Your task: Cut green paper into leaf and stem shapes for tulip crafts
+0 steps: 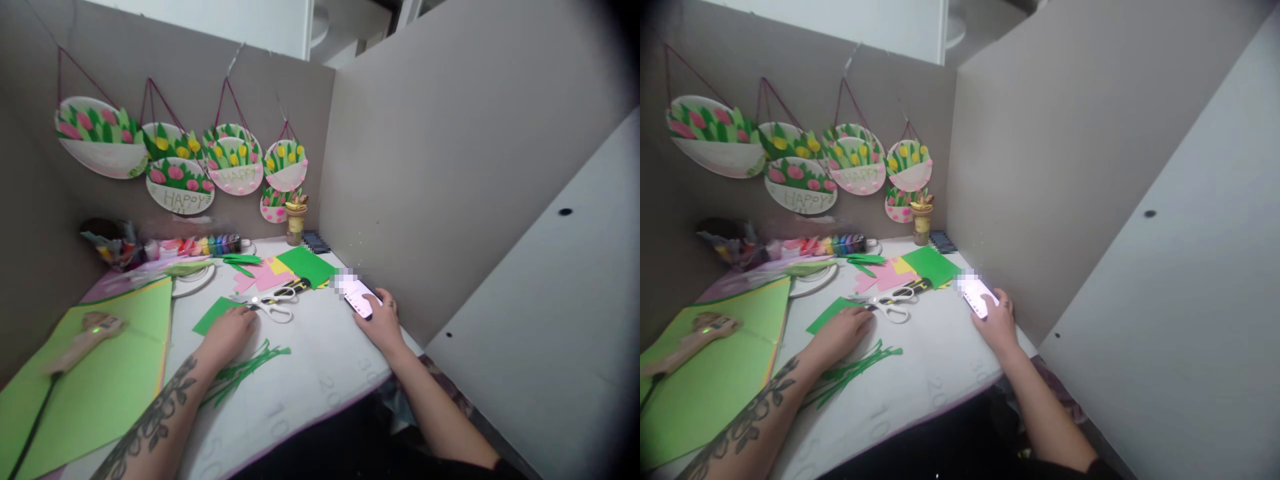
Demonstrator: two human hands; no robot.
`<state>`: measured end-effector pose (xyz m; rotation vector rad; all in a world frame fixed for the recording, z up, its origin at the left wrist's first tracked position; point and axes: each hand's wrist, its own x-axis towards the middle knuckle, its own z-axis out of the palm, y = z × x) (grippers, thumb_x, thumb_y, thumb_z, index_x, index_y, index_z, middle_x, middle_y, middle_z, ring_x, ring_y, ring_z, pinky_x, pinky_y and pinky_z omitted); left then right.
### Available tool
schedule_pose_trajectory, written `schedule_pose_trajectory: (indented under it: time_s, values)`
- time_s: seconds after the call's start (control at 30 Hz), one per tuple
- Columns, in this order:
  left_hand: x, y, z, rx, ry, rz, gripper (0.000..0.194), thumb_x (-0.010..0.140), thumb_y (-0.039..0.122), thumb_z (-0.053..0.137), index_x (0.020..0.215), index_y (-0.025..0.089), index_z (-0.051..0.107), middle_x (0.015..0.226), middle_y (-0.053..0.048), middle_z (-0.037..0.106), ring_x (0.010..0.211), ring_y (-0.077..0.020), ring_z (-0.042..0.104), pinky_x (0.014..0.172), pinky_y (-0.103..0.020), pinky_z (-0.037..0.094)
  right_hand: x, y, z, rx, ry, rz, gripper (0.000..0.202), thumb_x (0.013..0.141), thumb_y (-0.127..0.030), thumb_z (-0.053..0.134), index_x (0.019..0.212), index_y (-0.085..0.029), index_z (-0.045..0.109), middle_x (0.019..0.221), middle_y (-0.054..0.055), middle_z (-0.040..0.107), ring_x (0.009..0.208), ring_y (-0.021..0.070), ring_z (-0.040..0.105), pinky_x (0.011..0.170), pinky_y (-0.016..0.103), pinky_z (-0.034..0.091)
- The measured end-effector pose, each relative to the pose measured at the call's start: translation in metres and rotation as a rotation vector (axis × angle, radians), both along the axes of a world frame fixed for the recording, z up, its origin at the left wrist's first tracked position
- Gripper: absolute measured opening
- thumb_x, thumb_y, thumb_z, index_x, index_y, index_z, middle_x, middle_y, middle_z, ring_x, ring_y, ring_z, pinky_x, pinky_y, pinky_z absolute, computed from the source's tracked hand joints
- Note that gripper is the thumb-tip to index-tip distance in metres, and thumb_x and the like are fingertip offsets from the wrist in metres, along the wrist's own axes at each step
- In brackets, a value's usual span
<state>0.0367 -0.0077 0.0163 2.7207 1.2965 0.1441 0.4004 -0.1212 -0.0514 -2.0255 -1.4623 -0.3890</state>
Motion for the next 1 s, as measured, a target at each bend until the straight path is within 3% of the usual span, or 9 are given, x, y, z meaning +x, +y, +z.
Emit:
schedule_pose_trajectory:
  time_s: [0.27, 0.43, 0.6, 0.83, 1.0]
  values:
    - [-0.001, 0.0, 0.0, 0.008, 0.012, -0.018, 0.036, 0.088, 0.021, 0.04, 0.109, 0.014, 0.069, 0.118, -0.015, 0.064, 0.111, -0.0277, 0.057, 0.1, -0.04, 0.042, 0.0, 0.001, 0.0, -0.037, -0.031, -0.004, 0.04, 0.073, -0.035, 0.063, 0.109, -0.018, 0.065, 0.127, 0.017, 0.039, 0.116, 0.0363, 0.044, 0.094, 0.051, 0.041]
    - [-0.001, 0.0, -0.001, 0.004, 0.022, -0.014, 0.037, 0.087, 0.021, 0.04, 0.11, 0.014, 0.068, 0.119, -0.015, 0.063, 0.111, -0.0285, 0.056, 0.099, -0.041, 0.043, -0.001, 0.002, -0.002, -0.092, 0.038, -0.066, 0.058, 0.072, -0.039, 0.062, 0.123, -0.011, 0.054, 0.126, 0.02, 0.038, 0.111, 0.0352, 0.049, 0.094, 0.048, 0.042]
    - [-0.002, 0.001, -0.003, 0.004, 0.023, -0.004, 0.036, 0.087, 0.021, 0.042, 0.11, 0.016, 0.068, 0.118, -0.014, 0.063, 0.111, -0.0285, 0.056, 0.098, -0.041, 0.043, 0.001, 0.006, -0.003, -0.164, 0.052, -0.079, 0.062, 0.074, -0.04, 0.06, 0.127, -0.011, 0.048, 0.13, 0.022, 0.036, 0.113, 0.0358, 0.05, 0.096, 0.047, 0.04]
    - [-0.002, 0.002, -0.005, 0.013, 0.025, -0.006, 0.035, 0.087, 0.02, 0.041, 0.109, 0.017, 0.068, 0.116, -0.013, 0.064, 0.11, -0.0279, 0.056, 0.097, -0.04, 0.042, 0.004, 0.039, 0.019, -0.336, 0.144, 0.0, 0.073, 0.071, -0.038, 0.064, 0.136, -0.014, 0.04, 0.14, 0.023, 0.028, 0.112, 0.0328, 0.053, 0.097, 0.043, 0.038]
    - [-0.002, 0.002, -0.004, 0.006, 0.039, -0.005, 0.035, 0.087, 0.019, 0.042, 0.11, 0.017, 0.067, 0.116, -0.012, 0.064, 0.109, -0.0274, 0.056, 0.097, -0.039, 0.042, 0.007, 0.064, 0.028, -0.426, 0.184, 0.046, 0.084, 0.067, -0.036, 0.068, 0.14, -0.015, 0.034, 0.144, 0.023, 0.023, 0.122, 0.0333, 0.047, 0.1, 0.04, 0.036]
